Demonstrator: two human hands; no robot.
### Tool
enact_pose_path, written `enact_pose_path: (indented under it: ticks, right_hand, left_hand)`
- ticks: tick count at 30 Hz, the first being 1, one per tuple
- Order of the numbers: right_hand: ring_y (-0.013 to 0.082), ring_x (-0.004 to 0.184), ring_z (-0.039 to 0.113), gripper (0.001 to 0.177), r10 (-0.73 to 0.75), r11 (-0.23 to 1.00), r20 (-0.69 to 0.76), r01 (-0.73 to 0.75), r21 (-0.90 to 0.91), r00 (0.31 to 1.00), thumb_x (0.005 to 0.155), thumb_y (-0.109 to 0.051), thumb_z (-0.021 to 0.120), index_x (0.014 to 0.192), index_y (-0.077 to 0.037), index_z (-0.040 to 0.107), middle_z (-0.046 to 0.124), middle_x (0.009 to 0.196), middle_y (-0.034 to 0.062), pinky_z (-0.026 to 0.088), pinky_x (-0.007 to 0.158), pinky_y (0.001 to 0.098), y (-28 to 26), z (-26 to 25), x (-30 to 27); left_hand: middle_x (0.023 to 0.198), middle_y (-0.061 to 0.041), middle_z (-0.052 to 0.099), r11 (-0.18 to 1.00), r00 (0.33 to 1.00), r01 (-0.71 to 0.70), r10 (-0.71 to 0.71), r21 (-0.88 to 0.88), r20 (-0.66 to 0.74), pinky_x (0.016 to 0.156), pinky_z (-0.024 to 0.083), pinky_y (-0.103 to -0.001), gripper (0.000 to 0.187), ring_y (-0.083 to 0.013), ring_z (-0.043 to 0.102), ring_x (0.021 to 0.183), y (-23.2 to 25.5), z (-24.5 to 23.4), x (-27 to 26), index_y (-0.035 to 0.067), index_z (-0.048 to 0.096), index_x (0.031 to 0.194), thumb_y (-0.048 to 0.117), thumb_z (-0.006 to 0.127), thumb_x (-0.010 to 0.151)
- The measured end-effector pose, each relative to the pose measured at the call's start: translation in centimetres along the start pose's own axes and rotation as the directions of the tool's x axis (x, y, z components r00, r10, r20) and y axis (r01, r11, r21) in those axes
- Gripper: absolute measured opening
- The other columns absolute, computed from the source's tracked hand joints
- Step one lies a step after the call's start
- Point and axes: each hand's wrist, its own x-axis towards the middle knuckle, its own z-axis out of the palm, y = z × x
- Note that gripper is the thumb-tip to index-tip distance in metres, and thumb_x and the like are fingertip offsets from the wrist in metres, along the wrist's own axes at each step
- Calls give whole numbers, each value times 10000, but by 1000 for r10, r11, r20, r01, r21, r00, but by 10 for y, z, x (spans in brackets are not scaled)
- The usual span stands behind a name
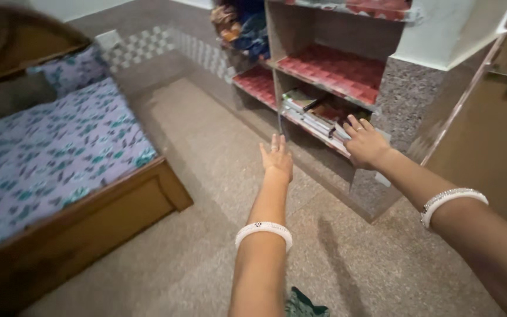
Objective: The person moves a black plastic chair and a small wooden table within a bedroom, repositioning them near a bed. The person also smooths the bedsheet with both hands.
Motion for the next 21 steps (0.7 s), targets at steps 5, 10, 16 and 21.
enact_pose_path:
  ticks: [5, 10, 16, 21]
  right_hand:
    - [351, 1568, 190, 390, 128, 992, 53, -127, -25, 990, 870, -300, 625, 1211, -147, 736, 351, 1621, 168, 168, 1257, 506, 19, 2, 42]
    - [337, 1544, 229, 426, 186, 982, -61, -187, -6, 981, 844, -283, 618, 1243, -164, 710, 378, 1599, 162, 156, 1261, 517, 20, 13, 71]
    - [324, 1564, 222, 402, 272, 961, -41, -273, -40, 962, 839, -241, 609, 1217, -137, 700, 384, 1604, 163, 160, 1255, 542, 39, 20, 85]
    - [350, 1556, 231, 423, 350, 934, -105, -355, -29, 931, 828, -230, 603, 1217, -94, 699, 382, 1609, 183, 178, 1233, 546, 47, 53, 97]
  left_hand:
    - [1761, -89, 16, 994, 986, -105, 100, -36, -130, 1222, 103, -698, 630, -338, 5, 1614, 2, -2, 86, 223, 398, 1575, 285, 601, 982]
    - [1738, -97, -58, 986, 987, -132, 122, -98, -105, 1203, 95, -689, 899, -356, -59, 1587, 13, -8, 134, 203, 200, 1647, 371, 693, 915]
    - [1744, -104, -71, 969, 964, -224, 205, -104, -167, 1217, 115, -691, 913, -369, -60, 1602, 45, -23, 162, 222, 226, 1637, 419, 725, 899]
    - [1731, -113, -116, 945, 959, -275, 257, -176, -122, 1219, 126, -675, 1012, -357, -60, 1594, 48, -36, 167, 244, 183, 1645, 448, 772, 848]
